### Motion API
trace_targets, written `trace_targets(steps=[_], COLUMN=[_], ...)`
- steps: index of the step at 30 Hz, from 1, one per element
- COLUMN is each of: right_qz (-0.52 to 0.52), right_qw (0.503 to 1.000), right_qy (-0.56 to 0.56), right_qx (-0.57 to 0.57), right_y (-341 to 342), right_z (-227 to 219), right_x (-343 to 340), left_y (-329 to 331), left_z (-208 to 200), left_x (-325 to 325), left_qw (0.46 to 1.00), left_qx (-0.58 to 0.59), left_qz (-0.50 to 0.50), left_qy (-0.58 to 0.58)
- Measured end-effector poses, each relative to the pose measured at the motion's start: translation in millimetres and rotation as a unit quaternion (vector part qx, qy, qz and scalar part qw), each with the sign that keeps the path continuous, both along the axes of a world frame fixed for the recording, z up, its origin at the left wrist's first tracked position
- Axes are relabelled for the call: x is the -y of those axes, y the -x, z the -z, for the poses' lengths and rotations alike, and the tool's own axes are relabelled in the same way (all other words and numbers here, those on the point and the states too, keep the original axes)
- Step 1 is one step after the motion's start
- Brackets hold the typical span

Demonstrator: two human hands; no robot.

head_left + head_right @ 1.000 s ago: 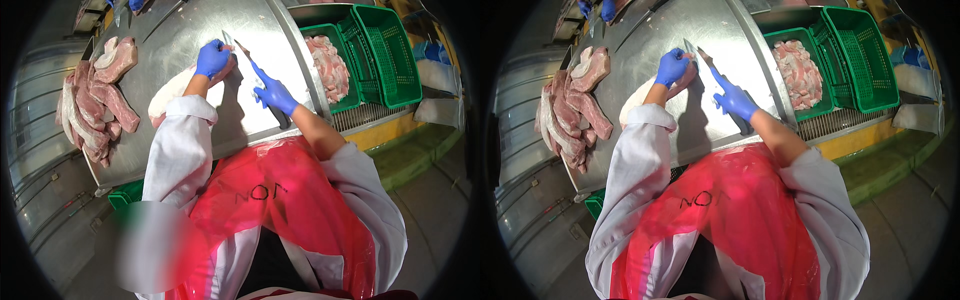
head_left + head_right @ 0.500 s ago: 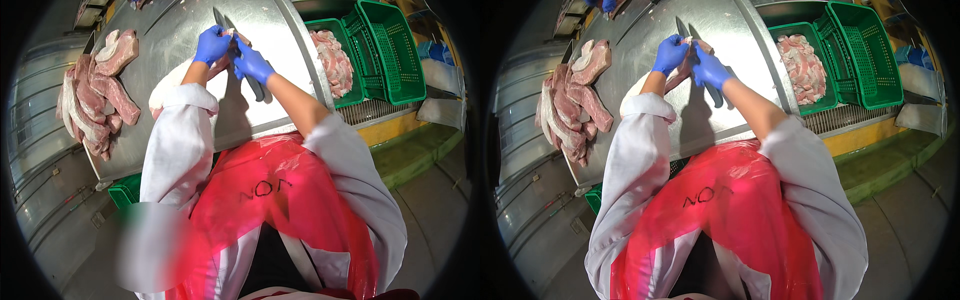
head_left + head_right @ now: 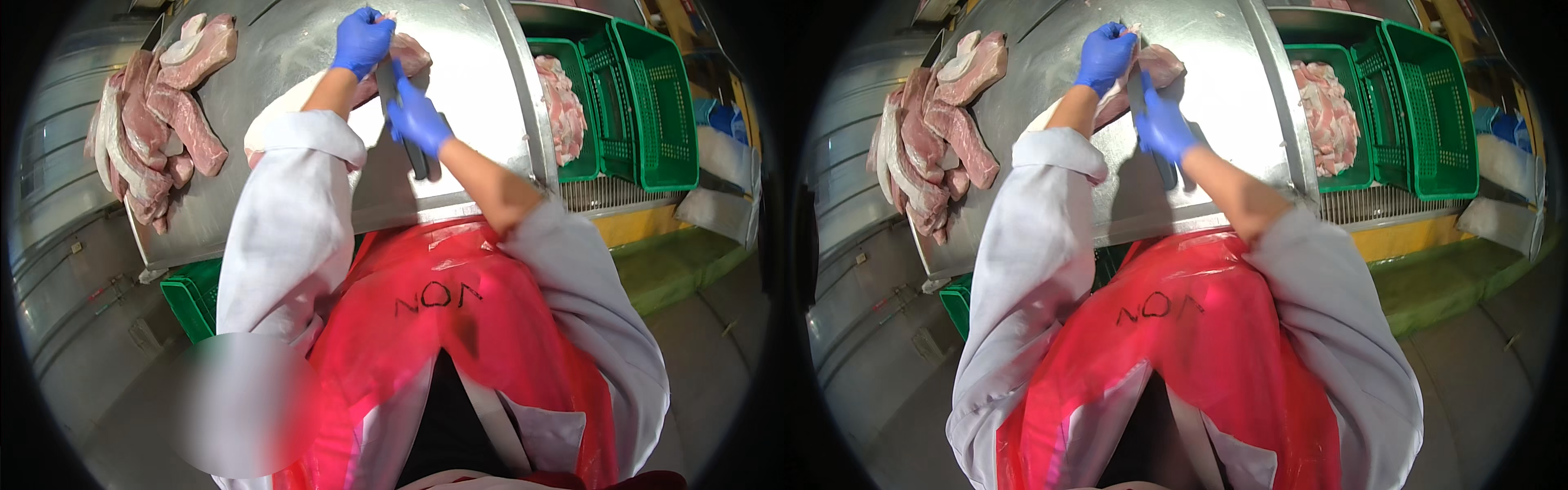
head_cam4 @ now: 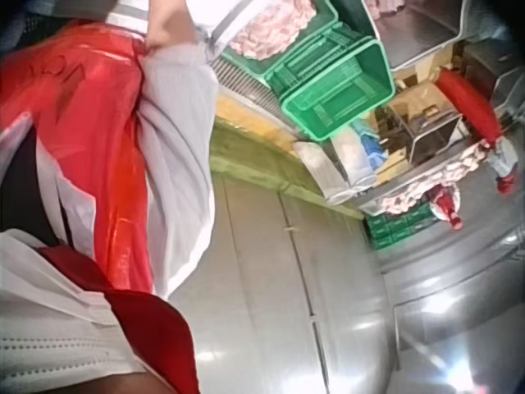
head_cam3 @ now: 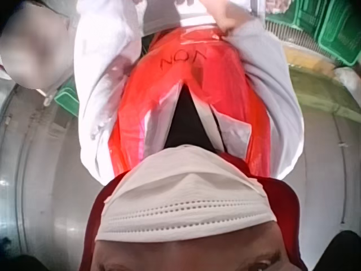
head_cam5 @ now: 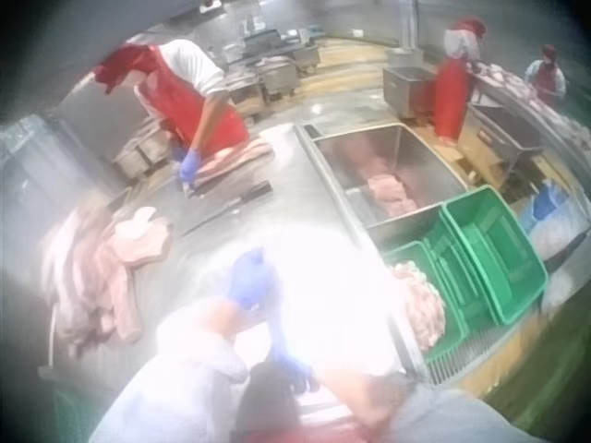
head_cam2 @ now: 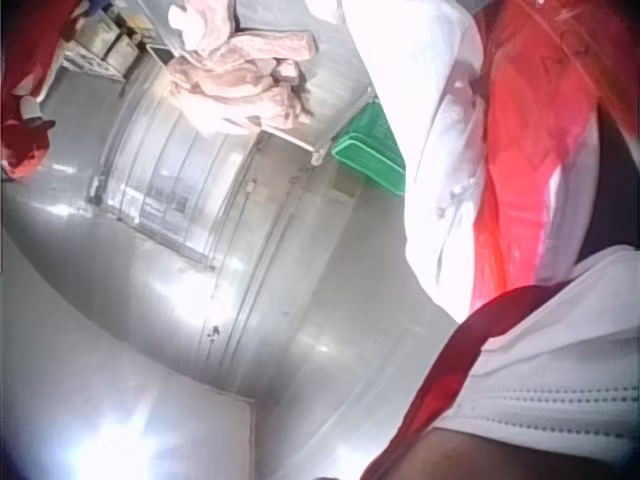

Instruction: The person trims fat and connective tissue from large cuts of raw meat using a knife. They repeatedly lift and reposition the meat, slice off fat layers, and place the trimmed pieces into green crates on the stainless steel table.

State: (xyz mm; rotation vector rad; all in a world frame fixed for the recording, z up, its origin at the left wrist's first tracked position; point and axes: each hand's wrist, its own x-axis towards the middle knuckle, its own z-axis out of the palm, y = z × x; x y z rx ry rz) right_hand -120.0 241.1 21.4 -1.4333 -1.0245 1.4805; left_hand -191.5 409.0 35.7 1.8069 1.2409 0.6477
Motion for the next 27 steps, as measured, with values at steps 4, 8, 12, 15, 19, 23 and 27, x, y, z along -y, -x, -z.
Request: trace_targets(steps=[4,8,12,15,19,23,27], right_qz=[0.06,-0.108,0.016,0.042,0.062,0.056,0.047], right_qw=[0.98,0.992,0.998,0.998,0.998,0.996,0.997], right_qy=[-0.1,0.016,-0.022,0.002,0.023,-0.028,-0.031], right_qx=[0.158,0.059,0.061,0.052,0.018,0.059,0.06], right_y=[20.7,-10.3,42.0,44.8,45.9,71.8,77.1], right_z=[37.5,86.3,86.2,66.0,85.5,82.0,42.9], right_x=[30.5,-45.6,39.8,13.8,-44.8,-18.6,-45.3], left_y=[-18.5,-37.7,-40.0,-38.0,-43.3,-36.6,-37.4], left_z=[6.8,16.4,-3.4,3.5,-4.0,-9.5,-6.7], left_x=[47.2,67.9,92.0,101.5,94.5,92.1,96.4], left_qw=[0.984,0.958,0.956,0.951,0.926,0.91,0.907], left_qx=[0.061,0.079,0.18,0.181,0.184,0.253,0.241], left_qz=[-0.07,-0.141,-0.206,-0.187,-0.205,-0.228,-0.223], left_qy=[-0.154,-0.238,-0.109,-0.166,-0.259,-0.235,-0.263])
